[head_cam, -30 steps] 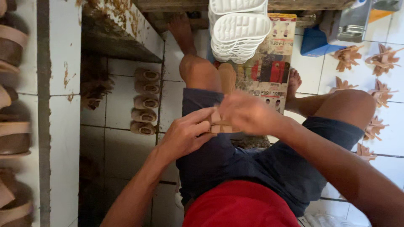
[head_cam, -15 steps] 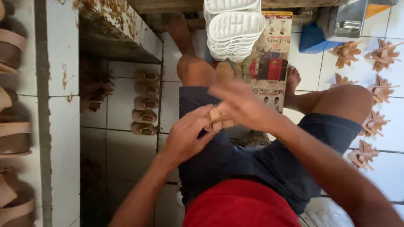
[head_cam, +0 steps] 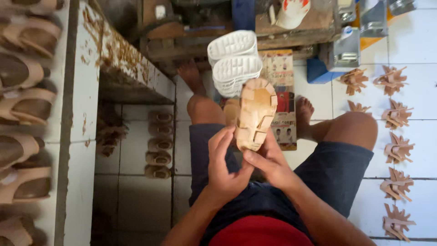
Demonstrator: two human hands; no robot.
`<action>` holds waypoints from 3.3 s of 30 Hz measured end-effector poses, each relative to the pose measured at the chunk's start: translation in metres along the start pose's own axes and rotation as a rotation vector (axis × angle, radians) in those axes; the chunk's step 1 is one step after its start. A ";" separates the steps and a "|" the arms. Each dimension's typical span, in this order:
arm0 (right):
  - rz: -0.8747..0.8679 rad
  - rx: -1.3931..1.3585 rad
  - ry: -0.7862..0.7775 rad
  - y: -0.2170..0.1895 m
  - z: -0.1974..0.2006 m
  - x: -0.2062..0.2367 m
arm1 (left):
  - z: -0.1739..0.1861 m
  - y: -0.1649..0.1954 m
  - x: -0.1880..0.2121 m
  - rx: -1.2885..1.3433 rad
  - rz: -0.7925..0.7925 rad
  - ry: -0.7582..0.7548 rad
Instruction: The person sits on the floor and assembles a leather sandal: they fit a star-shaped leather upper piece over a wooden shoe last, press and tuck the leather straps around the last, and shape the upper by hand. They briefly reach to a phone on the workbench, then resume fitting the leather piece onto the last.
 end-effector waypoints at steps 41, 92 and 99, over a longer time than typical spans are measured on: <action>-0.143 0.405 -0.127 -0.069 -0.032 0.006 | -0.041 -0.032 -0.014 0.827 0.483 -0.410; 0.048 0.594 -0.081 0.065 0.012 -0.042 | 0.020 -0.132 0.001 0.236 0.651 -0.388; 0.139 0.692 -0.247 0.029 -0.013 -0.035 | 0.029 -0.129 -0.002 0.161 0.618 -0.342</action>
Point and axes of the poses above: each hand's wrist, its own x-axis away from the middle knuckle, its own z-axis out of the back of the hand, y = z × x, the point moved 10 cm from there along -x, towards the middle knuckle, and after that the axes turned 6 degrees about z, right-handed, at the moved point
